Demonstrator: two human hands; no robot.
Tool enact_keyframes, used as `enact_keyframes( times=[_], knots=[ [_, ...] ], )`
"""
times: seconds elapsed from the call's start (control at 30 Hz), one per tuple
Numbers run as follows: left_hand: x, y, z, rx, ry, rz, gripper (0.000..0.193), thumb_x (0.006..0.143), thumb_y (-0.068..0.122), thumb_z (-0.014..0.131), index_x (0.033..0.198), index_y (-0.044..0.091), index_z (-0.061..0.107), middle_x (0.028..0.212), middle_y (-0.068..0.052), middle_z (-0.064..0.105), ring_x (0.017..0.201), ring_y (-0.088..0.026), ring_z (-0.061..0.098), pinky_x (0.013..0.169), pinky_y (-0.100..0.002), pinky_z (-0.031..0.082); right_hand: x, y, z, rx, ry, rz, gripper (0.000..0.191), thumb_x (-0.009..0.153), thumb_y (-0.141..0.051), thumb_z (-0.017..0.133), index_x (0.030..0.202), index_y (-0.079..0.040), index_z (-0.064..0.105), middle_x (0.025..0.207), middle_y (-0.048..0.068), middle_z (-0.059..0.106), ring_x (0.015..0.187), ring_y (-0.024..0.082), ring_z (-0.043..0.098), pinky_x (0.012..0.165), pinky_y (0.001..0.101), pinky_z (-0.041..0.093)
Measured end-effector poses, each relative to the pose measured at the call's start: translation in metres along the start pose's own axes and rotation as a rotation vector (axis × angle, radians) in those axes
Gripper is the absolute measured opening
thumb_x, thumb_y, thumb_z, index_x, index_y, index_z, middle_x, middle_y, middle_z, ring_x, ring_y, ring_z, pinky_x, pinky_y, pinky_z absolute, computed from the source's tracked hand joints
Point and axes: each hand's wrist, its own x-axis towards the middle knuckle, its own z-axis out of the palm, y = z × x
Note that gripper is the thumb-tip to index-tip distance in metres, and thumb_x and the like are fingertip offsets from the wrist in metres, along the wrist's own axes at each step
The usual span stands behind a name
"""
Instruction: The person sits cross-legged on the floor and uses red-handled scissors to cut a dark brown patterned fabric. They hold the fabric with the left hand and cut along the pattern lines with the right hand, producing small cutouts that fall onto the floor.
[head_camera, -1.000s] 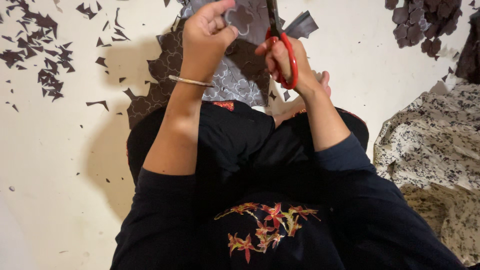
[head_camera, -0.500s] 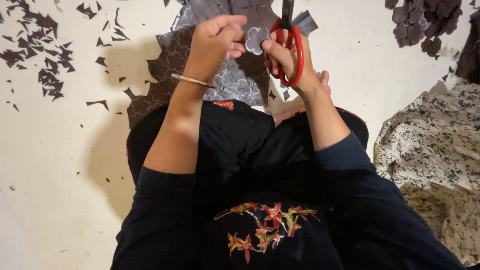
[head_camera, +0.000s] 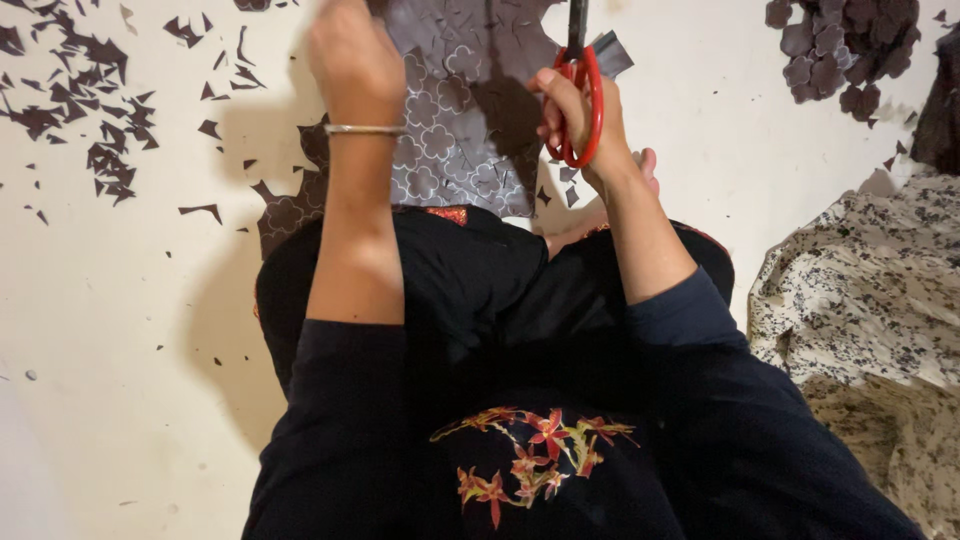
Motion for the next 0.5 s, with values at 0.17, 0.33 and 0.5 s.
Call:
enact_keyframes(
  times=[0.17,0.33,0.5],
  knots=[
    [0.016,0.009,-0.018,-0.14,0.037,-0.04,0.033,0.093,0.02,0.08,0.112,0.001,0.062,0.111,-0.022,0.062,0.106,-0.045,0.056,0.096,-0.054,0.045,0.003,0.0,0.001,0.06,0.064,0.005,0.038,0.099,-0.035,0.067,0.103,0.003,0.065,0.06,0.0,0.052,0.046,0.01,0.05,0.054,0.0274,0.053],
    [0.0,0.035,-0.029,0.051,-0.419,-0.214,0.064,0.075,0.021,0.084,0.13,0.001,0.057,0.122,-0.024,0.059,0.115,-0.046,0.055,0.09,-0.053,0.051,0.005,0.001,-0.003,0.105,0.056,-0.031,0.036,0.099,-0.034,0.068,0.103,0.002,0.065,0.059,0.001,0.053,0.045,0.011,0.05,0.055,0.0277,0.054],
    [-0.017,0.057,0.0,0.126,-0.766,-0.265,0.07,0.076,0.02,0.083,0.137,0.007,0.052,0.139,-0.021,0.048,0.127,-0.044,0.048,0.092,-0.058,0.05,0.004,0.003,-0.003,0.144,0.052,-0.037,0.035,0.099,-0.034,0.068,0.101,0.001,0.064,0.058,0.002,0.052,0.045,0.011,0.05,0.055,0.0276,0.054]
  ],
)
